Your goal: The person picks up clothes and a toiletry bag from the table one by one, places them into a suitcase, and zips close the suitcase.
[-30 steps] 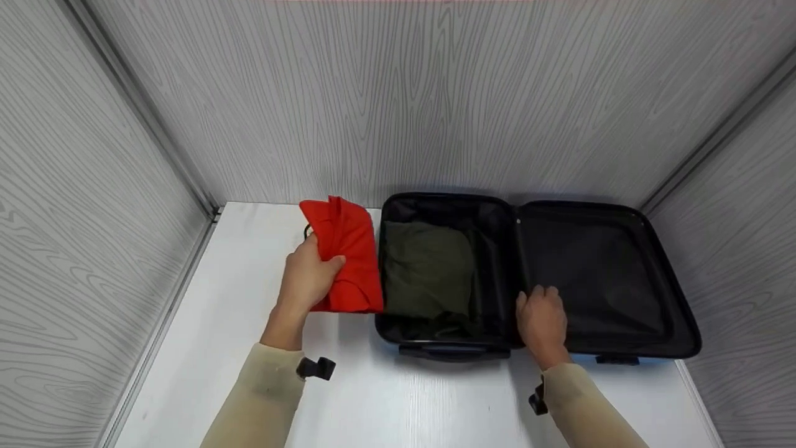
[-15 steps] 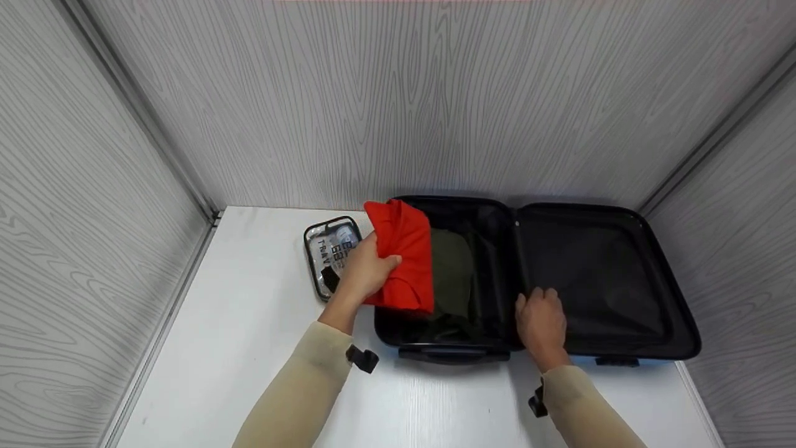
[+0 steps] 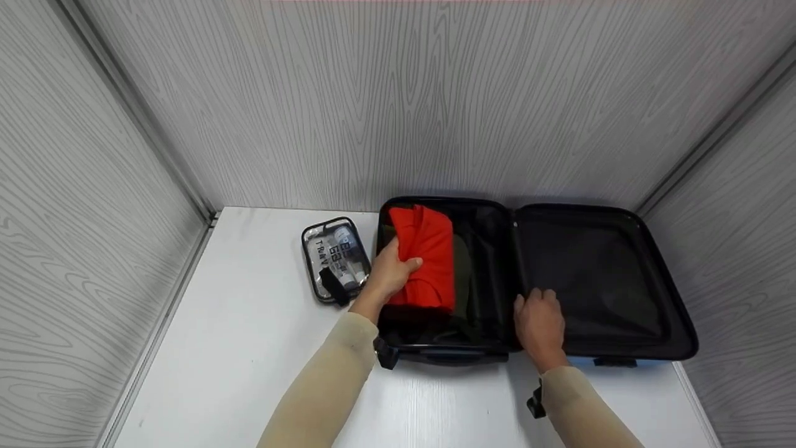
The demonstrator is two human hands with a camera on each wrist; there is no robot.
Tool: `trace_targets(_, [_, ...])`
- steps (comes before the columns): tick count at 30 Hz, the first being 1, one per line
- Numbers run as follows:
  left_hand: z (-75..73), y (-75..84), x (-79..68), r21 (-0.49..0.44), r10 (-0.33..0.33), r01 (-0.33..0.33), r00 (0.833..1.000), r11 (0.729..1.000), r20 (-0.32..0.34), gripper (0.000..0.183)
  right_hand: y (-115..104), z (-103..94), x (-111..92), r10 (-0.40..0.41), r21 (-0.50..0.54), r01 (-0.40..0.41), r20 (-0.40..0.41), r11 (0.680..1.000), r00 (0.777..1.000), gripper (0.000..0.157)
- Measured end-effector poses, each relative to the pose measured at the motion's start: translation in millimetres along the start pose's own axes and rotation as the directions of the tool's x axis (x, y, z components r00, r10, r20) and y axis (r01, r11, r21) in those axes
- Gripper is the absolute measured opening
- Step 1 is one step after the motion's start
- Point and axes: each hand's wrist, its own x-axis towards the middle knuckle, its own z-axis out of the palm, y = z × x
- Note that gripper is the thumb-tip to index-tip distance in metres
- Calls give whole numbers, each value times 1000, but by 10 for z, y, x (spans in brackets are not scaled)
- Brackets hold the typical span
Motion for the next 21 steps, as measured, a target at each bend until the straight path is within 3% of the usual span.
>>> trace_targets(6, [67, -147, 41, -68, -46, 49, 998, 997, 46, 69, -1, -10, 0, 33, 2, -33, 45, 999, 998, 32])
trace_targets(14, [63, -276, 83, -96, -125, 130, 991, 987, 58, 76, 10, -6, 15, 18, -8, -18, 23, 1000, 1000, 32])
trace_targets(17, [63, -289, 98, -9, -163, 163, 986, 987, 36, 81, 2, -14, 17, 33, -4, -33, 35, 999, 999, 32])
trace_targets(19, [74, -286, 103, 104, -163, 162, 987, 981, -2, 83, -4, -17, 16, 44, 0, -44, 50, 999, 998, 32])
trace_targets(21, [96, -274, 92, 244, -145, 152, 988, 958, -48, 88, -10, -18, 15, 46, 2, -47, 59, 999, 997, 32])
